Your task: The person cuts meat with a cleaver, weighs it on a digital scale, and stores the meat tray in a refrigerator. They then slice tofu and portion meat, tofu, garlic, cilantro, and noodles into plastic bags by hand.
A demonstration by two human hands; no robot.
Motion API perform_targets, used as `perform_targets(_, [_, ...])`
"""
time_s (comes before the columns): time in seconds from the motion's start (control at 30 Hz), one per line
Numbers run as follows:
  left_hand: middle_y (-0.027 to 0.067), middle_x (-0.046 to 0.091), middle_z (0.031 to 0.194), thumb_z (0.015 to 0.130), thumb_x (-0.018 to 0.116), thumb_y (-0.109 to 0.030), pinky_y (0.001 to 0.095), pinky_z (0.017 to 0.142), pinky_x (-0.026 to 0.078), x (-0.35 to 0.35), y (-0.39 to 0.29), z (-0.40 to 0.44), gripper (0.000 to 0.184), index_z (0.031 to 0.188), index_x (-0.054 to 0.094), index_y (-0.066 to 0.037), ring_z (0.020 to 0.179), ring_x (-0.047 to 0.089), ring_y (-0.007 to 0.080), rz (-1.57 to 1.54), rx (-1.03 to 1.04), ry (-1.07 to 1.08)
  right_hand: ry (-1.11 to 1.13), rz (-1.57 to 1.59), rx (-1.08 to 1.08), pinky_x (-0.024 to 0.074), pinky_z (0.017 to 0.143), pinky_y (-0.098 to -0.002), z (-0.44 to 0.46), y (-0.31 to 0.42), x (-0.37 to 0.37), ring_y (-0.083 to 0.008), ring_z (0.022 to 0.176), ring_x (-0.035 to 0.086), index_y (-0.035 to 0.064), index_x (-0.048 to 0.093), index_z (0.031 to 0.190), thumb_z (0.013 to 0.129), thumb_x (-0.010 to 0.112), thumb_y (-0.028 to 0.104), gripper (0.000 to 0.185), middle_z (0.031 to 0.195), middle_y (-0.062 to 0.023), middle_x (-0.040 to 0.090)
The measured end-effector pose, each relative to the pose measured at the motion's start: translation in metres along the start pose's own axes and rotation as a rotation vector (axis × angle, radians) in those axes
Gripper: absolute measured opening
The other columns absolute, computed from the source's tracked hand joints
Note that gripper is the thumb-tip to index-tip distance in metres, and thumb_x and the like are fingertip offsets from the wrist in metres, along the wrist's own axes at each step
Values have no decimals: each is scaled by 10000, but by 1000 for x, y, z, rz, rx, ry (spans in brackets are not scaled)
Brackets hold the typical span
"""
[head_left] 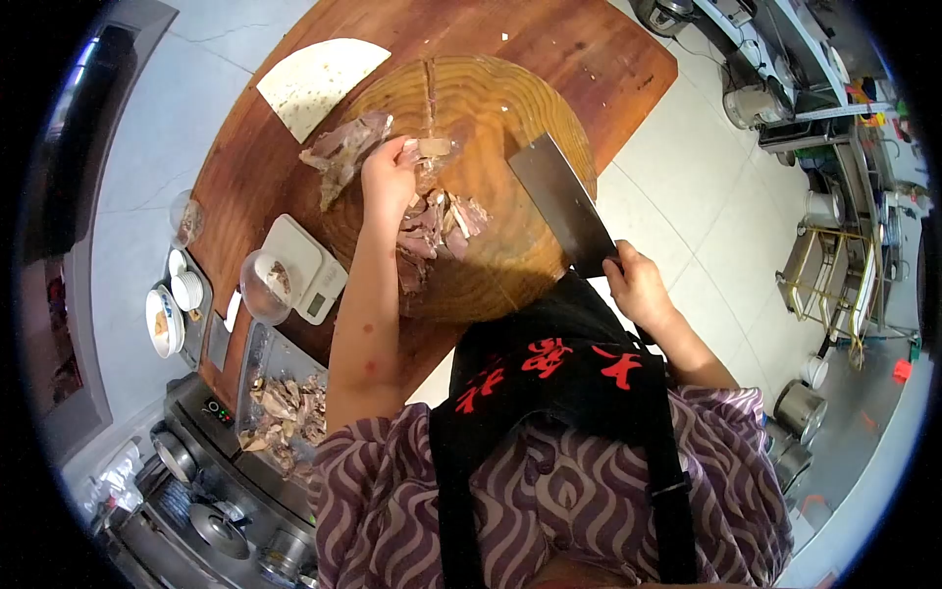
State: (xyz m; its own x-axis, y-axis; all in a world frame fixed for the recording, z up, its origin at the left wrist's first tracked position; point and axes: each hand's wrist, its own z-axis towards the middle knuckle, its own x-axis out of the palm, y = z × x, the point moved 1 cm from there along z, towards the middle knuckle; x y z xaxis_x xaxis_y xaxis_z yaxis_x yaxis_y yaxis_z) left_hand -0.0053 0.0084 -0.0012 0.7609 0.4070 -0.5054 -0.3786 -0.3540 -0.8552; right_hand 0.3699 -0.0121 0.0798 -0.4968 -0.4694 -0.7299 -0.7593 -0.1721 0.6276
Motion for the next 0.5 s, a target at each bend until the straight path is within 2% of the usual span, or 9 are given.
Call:
perform_targets(0.07, [192,631,1007,832,523,-46,337,825,452,-6,0,-6,280,1100,596,-13,929,615,281,-54,-29,-29,22,28,15,448,631,-468,0,-1,2,-442,731,558,-21,469,882,819,547,88,147,723,-267,562])
perform_targets(0.17, [185,627,996,835,510,-38,333,766,464,-11,2,-19,243,1054,607,3,857,621,288,18,33,-145,30,21,48,448,631,-469,-3,5,-4,-442,730,557,-26,467,872,821,543,93,150,721,-268,560])
perform_targets(0.27, [172,617,1021,837,509,-32,334,723,463,-24,-27,-32,227,1036,610,5,825,611,283,358,213,-329,5,-28,-24,445,558,-404,-1,2,-4,-377,634,575,-38,471,875,838,526,62,120,668,-227,554])
perform_targets(0.37, [159,602,1062,826,513,-5,349,720,460,-30,-37,-33,251,1062,598,-1,836,596,277,188,138,-308,-25,-26,-70,442,559,-408,0,-2,1,-383,635,572,-36,469,876,836,525,60,118,673,-231,555])
perform_targets(0.47, [174,588,1076,808,532,13,368,765,457,-14,-43,-23,336,1143,542,-7,903,580,283,-348,15,-27,-7,-32,-42,450,575,-409,0,0,1,-389,667,580,-36,470,871,833,525,57,114,695,-241,564])
perform_targets(0.5, [179,580,1090,805,541,11,373,774,455,-9,-38,-18,363,1167,521,-10,909,577,289,-228,140,-25,4,-24,-32,451,595,-428,0,0,1,-403,688,575,-32,469,881,831,528,71,129,704,-247,565])
